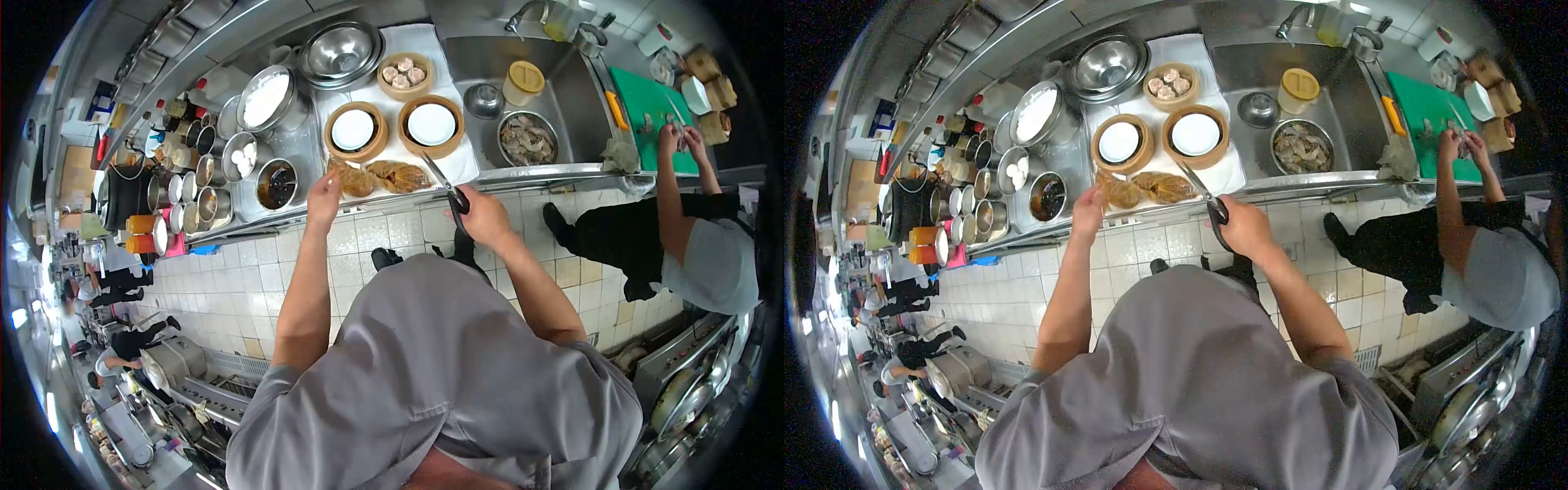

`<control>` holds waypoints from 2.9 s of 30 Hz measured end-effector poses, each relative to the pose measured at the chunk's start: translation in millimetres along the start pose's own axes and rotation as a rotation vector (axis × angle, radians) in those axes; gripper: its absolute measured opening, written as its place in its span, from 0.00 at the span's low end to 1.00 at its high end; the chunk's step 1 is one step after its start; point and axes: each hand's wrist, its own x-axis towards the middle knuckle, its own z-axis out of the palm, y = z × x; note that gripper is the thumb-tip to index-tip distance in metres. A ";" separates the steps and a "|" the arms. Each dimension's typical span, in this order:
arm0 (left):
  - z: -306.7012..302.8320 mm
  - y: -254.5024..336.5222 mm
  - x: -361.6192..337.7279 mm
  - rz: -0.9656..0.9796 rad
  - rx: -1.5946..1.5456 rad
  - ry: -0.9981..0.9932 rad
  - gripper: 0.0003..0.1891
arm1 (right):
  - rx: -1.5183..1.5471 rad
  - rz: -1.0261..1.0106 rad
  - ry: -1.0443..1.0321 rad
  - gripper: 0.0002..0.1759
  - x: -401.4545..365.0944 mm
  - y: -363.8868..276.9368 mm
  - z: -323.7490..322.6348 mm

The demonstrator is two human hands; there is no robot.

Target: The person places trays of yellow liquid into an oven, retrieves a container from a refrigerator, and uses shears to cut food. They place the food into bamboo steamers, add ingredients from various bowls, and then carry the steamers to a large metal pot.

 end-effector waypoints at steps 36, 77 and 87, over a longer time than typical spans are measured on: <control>-28.5 50.6 18.0 0.171 0.352 -0.005 0.12 | -0.385 -0.247 -0.229 0.37 56.4 -107.5 42.6; -17.7 13.0 -73.5 -0.563 -0.864 -0.227 0.07 | -0.188 -0.318 -0.072 0.33 74.8 75.1 -14.2; 131.6 148.7 -88.0 -0.427 -0.977 -0.881 0.22 | 0.143 -0.313 -0.189 0.33 50.2 3.9 -49.5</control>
